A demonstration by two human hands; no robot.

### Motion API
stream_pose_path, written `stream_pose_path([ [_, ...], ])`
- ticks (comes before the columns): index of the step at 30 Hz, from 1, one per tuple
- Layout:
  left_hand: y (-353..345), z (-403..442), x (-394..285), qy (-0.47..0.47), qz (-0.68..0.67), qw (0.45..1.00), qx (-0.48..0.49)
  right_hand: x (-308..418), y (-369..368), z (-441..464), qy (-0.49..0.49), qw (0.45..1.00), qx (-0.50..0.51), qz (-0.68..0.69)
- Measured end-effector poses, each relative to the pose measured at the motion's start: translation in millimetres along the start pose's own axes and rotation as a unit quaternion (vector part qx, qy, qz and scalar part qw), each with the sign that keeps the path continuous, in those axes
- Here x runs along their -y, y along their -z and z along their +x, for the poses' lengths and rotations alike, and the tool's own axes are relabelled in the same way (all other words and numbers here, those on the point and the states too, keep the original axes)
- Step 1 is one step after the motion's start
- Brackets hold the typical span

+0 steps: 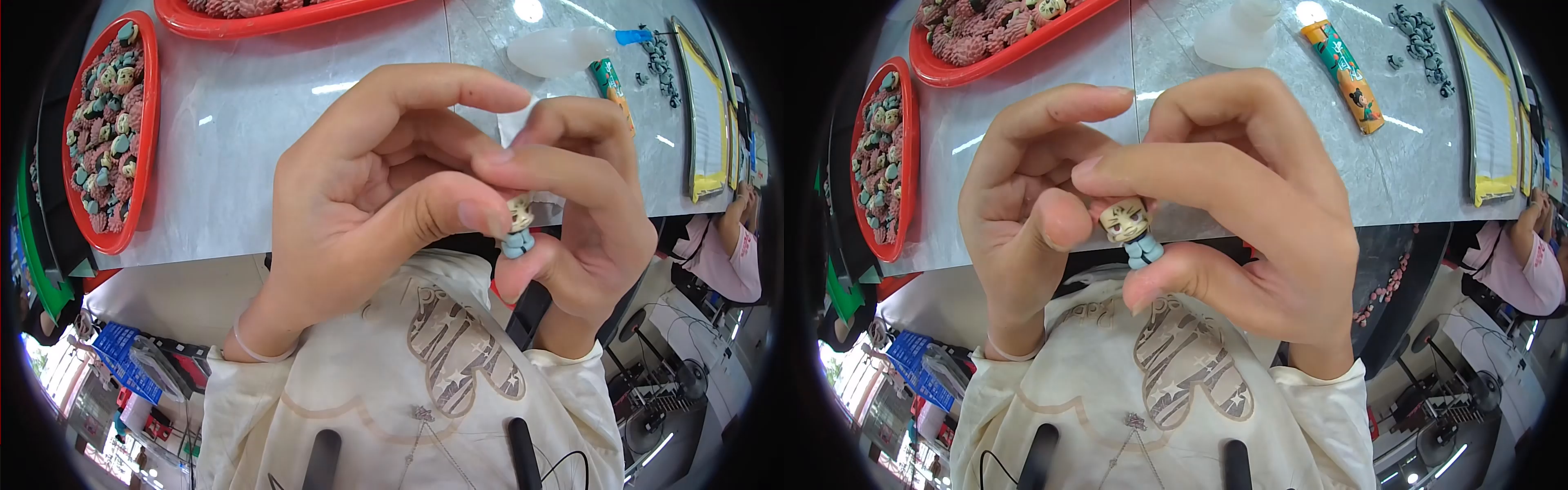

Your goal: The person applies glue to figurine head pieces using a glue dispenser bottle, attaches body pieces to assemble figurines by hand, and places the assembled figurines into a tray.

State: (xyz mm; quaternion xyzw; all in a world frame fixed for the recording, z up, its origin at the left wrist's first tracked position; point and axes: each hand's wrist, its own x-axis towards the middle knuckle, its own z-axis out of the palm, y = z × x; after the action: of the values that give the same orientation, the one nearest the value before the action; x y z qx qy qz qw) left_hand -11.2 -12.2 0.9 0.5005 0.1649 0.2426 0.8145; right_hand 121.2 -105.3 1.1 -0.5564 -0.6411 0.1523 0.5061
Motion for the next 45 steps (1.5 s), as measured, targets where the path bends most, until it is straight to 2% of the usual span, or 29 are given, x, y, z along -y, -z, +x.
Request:
stream_pose_path([
  [1,-1,1,2,-0.037,0.023,0.999,-0.004,-1,1,0,0.032,0.999,-0.018,-0.014],
  [4,3,2,3,-0.062,0.063,0.996,-0.001,3,-1,-3,0.021,0.996,-0.073,-0.047],
  [7,1,1,6,-0.076,0.072,0.994,-0.004,-1,4,-2,0.071,0.99,-0.064,-0.107],
  [17,0,0,4,-0.058,0.078,0.995,0.001,2,3,-1,0.09,0.981,-0.058,-0.161],
  [20,-4,-2,6,-0.054,0.018,0.998,0.001,7,-1,0,0.089,0.982,-0.065,-0.152],
  [22,-2,-5,-1,0.008,-0.02,0.999,0.039,13,-3,4,0.085,0.971,-0.033,-0.221],
  [23,-1,-7,-14,0.086,-0.057,0.994,0.039,17,-5,6,0.103,0.971,-0.041,-0.21],
  [24,6,-6,-20,-0.004,0.056,0.998,0.033,20,-5,7,0.08,0.977,-0.073,-0.186],
  [25,13,-7,-27,-0.09,0.168,0.981,0.028,21,-4,7,0.055,0.98,-0.103,-0.161],
  [27,37,-6,-50,-0.222,0.32,0.906,-0.167,16,2,-1,0.055,0.977,-0.138,-0.156],
  [28,49,-5,-65,-0.223,0.423,0.841,-0.252,13,8,-6,0.039,0.972,-0.167,-0.163],
  [30,69,-9,-98,-0.13,0.647,0.692,-0.294,12,29,-13,0.033,0.972,-0.157,-0.17],
  [31,76,-7,-107,-0.134,0.648,0.689,-0.294,11,33,-15,0.022,0.973,-0.141,-0.181],
  [33,86,0,-122,-0.211,0.762,0.568,-0.229,8,32,-12,0.021,0.973,-0.164,-0.163],
  [34,76,9,-128,-0.177,0.737,0.628,-0.177,7,31,-10,0.009,0.969,-0.192,-0.153],
  [36,66,38,-114,-0.184,0.653,0.729,-0.093,7,30,-8,0.001,0.966,-0.217,-0.14],
  [38,42,56,-96,-0.136,0.737,0.659,-0.058,7,30,-7,0.004,0.971,-0.204,-0.127],
  [39,43,60,-90,-0.136,0.738,0.658,-0.062,5,29,-8,0.008,0.971,-0.203,-0.125],
  [41,49,70,-84,-0.127,0.786,0.604,-0.033,5,32,-12,0.002,0.971,-0.198,-0.134],
  [42,55,72,-86,-0.138,0.768,0.625,-0.015,5,34,-14,0.003,0.971,-0.198,-0.131],
  [43,52,73,-81,-0.135,0.771,0.622,-0.018,0,40,-18,-0.02,0.973,-0.198,-0.12],
  [45,48,64,-79,-0.184,0.681,0.707,-0.059,-5,44,-20,-0.041,0.974,-0.196,-0.103],
])
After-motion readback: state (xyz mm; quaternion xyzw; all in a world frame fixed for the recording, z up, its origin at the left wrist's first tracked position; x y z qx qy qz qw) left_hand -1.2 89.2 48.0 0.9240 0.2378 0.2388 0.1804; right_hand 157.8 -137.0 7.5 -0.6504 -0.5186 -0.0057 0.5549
